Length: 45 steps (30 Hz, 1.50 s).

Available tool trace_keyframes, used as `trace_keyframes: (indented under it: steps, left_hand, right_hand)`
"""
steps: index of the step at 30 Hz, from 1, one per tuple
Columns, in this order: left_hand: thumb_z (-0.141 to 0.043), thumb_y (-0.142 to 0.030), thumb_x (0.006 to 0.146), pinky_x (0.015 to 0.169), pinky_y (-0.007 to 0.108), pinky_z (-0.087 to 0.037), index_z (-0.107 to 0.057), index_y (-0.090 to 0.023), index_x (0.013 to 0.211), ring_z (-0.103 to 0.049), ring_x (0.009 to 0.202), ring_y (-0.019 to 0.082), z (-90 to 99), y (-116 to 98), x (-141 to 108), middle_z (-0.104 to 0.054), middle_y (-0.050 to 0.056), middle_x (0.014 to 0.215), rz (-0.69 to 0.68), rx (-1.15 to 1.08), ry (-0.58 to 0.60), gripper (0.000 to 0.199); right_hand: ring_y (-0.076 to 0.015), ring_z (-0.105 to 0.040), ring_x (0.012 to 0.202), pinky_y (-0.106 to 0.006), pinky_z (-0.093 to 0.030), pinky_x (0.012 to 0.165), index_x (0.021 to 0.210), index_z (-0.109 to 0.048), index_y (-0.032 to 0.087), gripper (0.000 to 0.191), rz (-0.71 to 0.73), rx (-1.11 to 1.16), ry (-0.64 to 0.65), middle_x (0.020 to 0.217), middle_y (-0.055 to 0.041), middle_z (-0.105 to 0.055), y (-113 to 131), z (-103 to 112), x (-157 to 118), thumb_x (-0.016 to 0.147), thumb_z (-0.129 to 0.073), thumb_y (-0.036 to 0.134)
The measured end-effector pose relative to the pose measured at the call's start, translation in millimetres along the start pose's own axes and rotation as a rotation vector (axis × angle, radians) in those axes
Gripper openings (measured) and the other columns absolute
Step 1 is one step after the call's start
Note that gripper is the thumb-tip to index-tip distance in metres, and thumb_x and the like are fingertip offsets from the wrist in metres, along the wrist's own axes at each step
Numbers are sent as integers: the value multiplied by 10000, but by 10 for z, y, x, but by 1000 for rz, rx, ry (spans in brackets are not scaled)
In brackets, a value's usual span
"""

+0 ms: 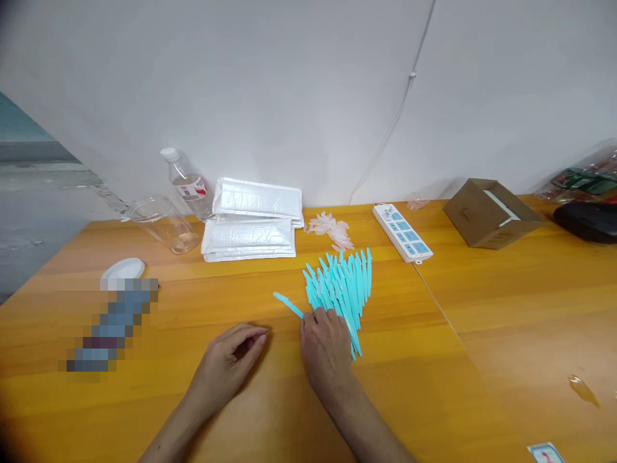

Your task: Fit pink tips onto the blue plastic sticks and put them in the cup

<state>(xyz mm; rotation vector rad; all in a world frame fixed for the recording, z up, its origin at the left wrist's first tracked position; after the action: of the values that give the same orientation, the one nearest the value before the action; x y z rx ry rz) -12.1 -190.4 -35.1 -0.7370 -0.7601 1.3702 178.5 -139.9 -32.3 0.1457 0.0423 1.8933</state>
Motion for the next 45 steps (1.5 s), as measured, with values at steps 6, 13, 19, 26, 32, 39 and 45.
trace_keyframes:
  steps: [6, 13, 19, 26, 32, 39, 45]
  left_hand:
    - [-524, -355, 960, 739, 266, -496, -706, -218, 989, -643, 791, 154, 324, -105, 378, -717, 28, 900, -89, 165, -72, 230]
    - [-466, -250, 956, 883, 306, -477, -717, -187, 1054, -661, 1003, 220, 41, -605, 2041, -728, 97, 1053, -208, 682, 67, 277]
    - [-428, -138, 920, 910, 351, -468, -699, -80, 1072, -641, 1055, 266, -526, -514, 2890, -692, 202, 1095, -95, 834, 129, 316]
    - [-516, -135, 848, 904, 355, -473, -689, -39, 1083, -640, 1058, 295, -589, -404, 3058, -692, 240, 1088, -20, 929, 215, 307]
    - [-607, -197, 811, 903, 370, -486, -698, -73, 1064, -652, 1057, 315, -597, -507, 3084, -694, 228, 1099, -6, 939, 243, 296]
    - [-660, -235, 757, 820, 341, -482, -721, -109, 924, -672, 966, 306, -455, -582, 2811, -724, 188, 997, -10, 818, 232, 218]
    - [-497, -373, 898, 621, 244, -397, -681, -196, 840, -657, 734, 168, 104, -273, 1482, -732, 35, 819, 101, 575, 146, 262]
  right_hand:
    - [-205, -635, 860, -290, -407, 728, 810, -674, 183, 136, 13, 288, 130, 860, -53, -684, 68, 63, -21, 867, -581, 102]
    - [-159, -599, 791, -255, -392, 679, 801, -609, 188, 164, 2, 592, 229, 840, -19, -668, -39, 352, -126, 890, -503, 100]
    - [-149, -580, 701, -251, -373, 616, 876, -583, 219, 186, -120, 785, 325, 795, 9, -653, -378, 428, -343, 959, -416, 215]
    - [-162, -624, 761, -259, -425, 683, 974, -649, 238, 219, -130, 853, 332, 836, 1, -678, -446, 393, -417, 935, -434, 215]
    - [-161, -655, 851, -256, -450, 759, 964, -689, 224, 266, -36, 896, 326, 903, -13, -712, -358, 363, -451, 914, -436, 158]
    - [-158, -645, 826, -257, -450, 747, 967, -695, 222, 255, -59, 889, 317, 886, -8, -707, -337, 315, -493, 908, -456, 156]
    - [-166, -623, 788, -268, -444, 709, 1009, -697, 240, 253, -87, 929, 357, 879, -11, -699, -383, 251, -428, 936, -455, 236]
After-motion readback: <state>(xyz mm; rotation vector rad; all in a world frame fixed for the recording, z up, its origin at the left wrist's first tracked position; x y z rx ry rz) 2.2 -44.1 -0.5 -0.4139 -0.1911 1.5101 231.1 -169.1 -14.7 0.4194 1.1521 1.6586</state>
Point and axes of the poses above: each hand's wrist, its own x-axis towards the middle knuckle, its own z-axis out of the back of the hand, y = z × x, the point moved 2 cm from there along x, towards the middle knuckle
